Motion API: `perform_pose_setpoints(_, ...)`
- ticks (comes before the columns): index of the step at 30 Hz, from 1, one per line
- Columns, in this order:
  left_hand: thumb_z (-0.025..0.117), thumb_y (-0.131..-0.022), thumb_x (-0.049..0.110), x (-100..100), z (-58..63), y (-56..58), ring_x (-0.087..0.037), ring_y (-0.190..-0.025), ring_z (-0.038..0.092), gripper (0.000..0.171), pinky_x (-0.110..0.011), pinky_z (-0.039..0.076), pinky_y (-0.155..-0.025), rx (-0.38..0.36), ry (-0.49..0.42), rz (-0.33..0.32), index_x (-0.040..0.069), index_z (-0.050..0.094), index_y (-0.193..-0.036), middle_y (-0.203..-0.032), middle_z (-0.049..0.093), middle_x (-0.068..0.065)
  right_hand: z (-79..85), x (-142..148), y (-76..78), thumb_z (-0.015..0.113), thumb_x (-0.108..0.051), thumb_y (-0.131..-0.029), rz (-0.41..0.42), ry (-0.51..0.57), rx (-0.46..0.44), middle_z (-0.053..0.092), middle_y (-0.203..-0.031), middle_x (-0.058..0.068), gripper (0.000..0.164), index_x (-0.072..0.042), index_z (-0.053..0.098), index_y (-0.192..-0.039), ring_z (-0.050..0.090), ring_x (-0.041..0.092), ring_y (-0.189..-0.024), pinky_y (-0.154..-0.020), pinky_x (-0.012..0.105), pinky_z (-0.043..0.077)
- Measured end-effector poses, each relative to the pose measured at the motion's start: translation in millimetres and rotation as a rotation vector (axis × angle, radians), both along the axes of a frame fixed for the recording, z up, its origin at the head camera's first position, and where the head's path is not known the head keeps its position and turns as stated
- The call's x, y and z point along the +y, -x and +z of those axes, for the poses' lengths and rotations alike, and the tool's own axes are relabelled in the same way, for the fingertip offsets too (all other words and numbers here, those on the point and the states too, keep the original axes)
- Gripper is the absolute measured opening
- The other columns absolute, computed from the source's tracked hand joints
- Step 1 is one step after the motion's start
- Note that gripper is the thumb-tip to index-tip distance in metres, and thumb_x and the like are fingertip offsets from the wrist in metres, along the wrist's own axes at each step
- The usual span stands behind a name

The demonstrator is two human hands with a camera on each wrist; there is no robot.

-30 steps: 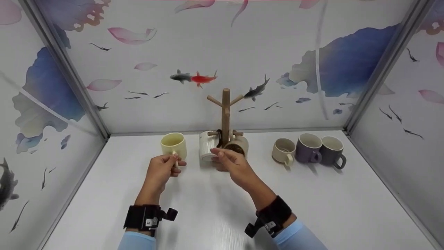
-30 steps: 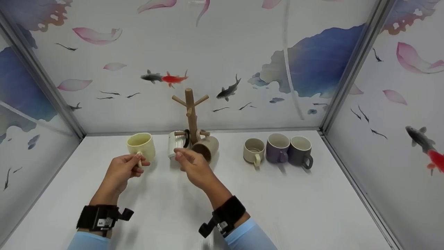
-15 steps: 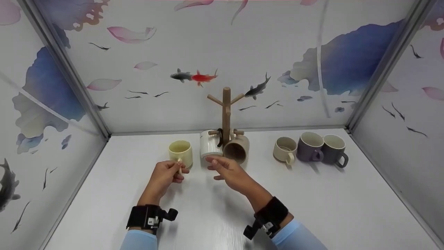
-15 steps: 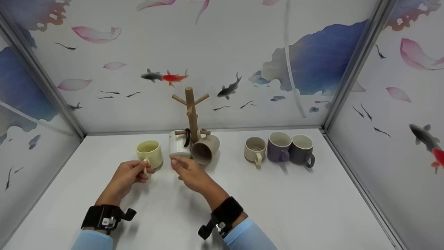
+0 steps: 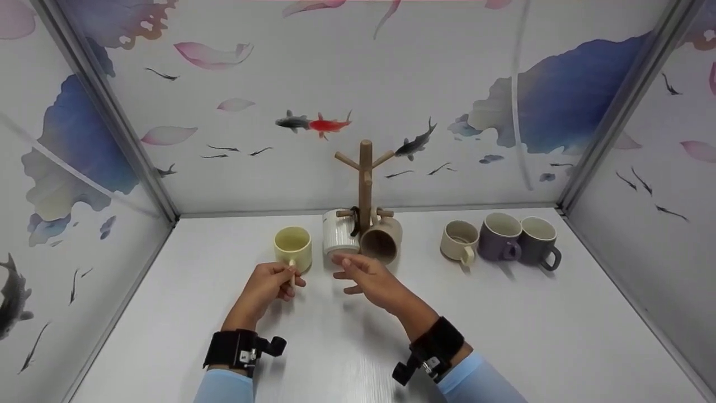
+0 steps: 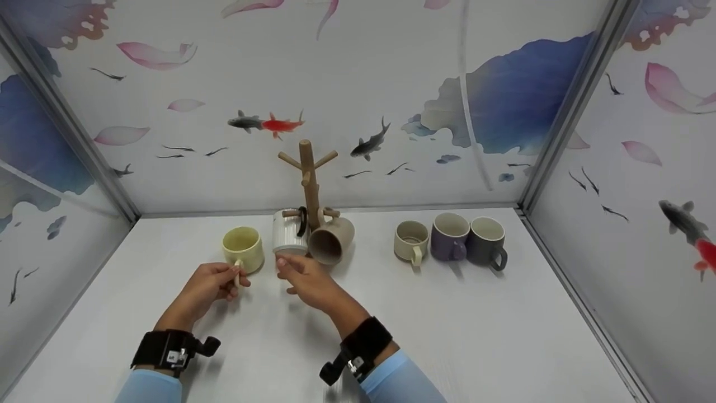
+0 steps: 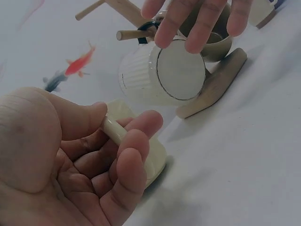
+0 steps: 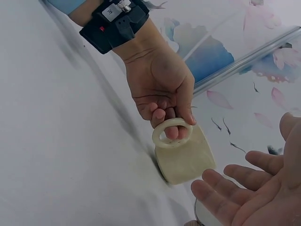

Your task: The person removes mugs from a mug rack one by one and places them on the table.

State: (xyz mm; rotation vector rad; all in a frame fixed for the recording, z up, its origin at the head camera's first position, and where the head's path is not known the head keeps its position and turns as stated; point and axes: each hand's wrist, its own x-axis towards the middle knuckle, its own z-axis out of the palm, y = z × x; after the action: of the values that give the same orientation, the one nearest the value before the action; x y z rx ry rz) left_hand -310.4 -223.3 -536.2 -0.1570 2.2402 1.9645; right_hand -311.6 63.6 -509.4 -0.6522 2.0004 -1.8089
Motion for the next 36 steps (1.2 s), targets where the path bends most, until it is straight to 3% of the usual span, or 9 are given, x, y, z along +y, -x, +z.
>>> perform_pose_setpoints(7, 0.064, -0.115, 0.023, -2, -0.7, -1.1, -0.011, -0.065, 0.067, 0.032, -0.025, 0.059, -0.061, -0.029, 0.019, 0.022, -0.005, 0.078, -0.107, -0.093, 0.085, -0.008, -4.3, 0, 0.3, 0.047, -0.039, -0.124, 0.017, -0.018, -0.013, 0.046, -0.175, 0.03, 0.063, 0.006, 0.045, -0.169, 0.058, 0.049, -0.155, -0.118, 0.058, 0.06)
perform_pose_setpoints(14, 0.063, -0.118, 0.034, 0, -5.3, -0.6, -0.01, -0.061, 0.067, 0.044, -0.024, 0.059, -0.058, -0.018, 0.086, 0.039, 0.0, 0.08, -0.097, -0.089, 0.084, -0.007, -4.7, 2, 3.2, 0.044, -0.037, -0.125, 0.003, -0.021, -0.03, 0.045, -0.175, 0.031, 0.06, 0.005, 0.046, -0.169, 0.058, 0.049, -0.155, -0.119, 0.058, 0.059)
perform_pose_setpoints(26, 0.066, -0.116, 0.036, 1, -1.3, -1.1, -0.011, -0.062, 0.069, 0.043, -0.025, 0.061, -0.059, -0.039, 0.144, 0.061, 0.0, 0.081, -0.097, -0.088, 0.083, -0.006, -1.6, 1, 2.9, 0.045, -0.039, -0.125, 0.01, -0.025, -0.025, 0.046, -0.175, 0.03, 0.061, 0.004, 0.047, -0.168, 0.059, 0.048, -0.154, -0.118, 0.058, 0.06)
perform_pose_setpoints(32, 0.07, -0.112, 0.043, 0, 14.5, -4.7, -0.017, -0.07, 0.074, 0.044, -0.027, 0.058, -0.06, -0.015, 0.326, 0.139, 0.001, 0.082, -0.108, -0.098, 0.081, -0.01, 4.1, 9, 5.4, 0.047, -0.038, -0.124, 0.015, -0.02, 0.003, 0.046, -0.175, 0.03, 0.06, 0.004, 0.047, -0.168, 0.059, 0.05, -0.154, -0.118, 0.061, 0.059)
perform_pose_setpoints(36, 0.069, -0.111, 0.04, 1, 24.7, -6.4, -0.026, -0.089, 0.078, 0.042, -0.03, 0.059, -0.07, 0.054, 0.411, 0.229, 0.001, 0.08, -0.122, -0.116, 0.08, -0.016, 12.3, 18, 8.2, 0.049, -0.037, -0.124, 0.008, -0.022, 0.048, 0.051, -0.172, 0.03, 0.059, 0.005, 0.05, -0.166, 0.061, 0.05, -0.151, -0.116, 0.06, 0.06)
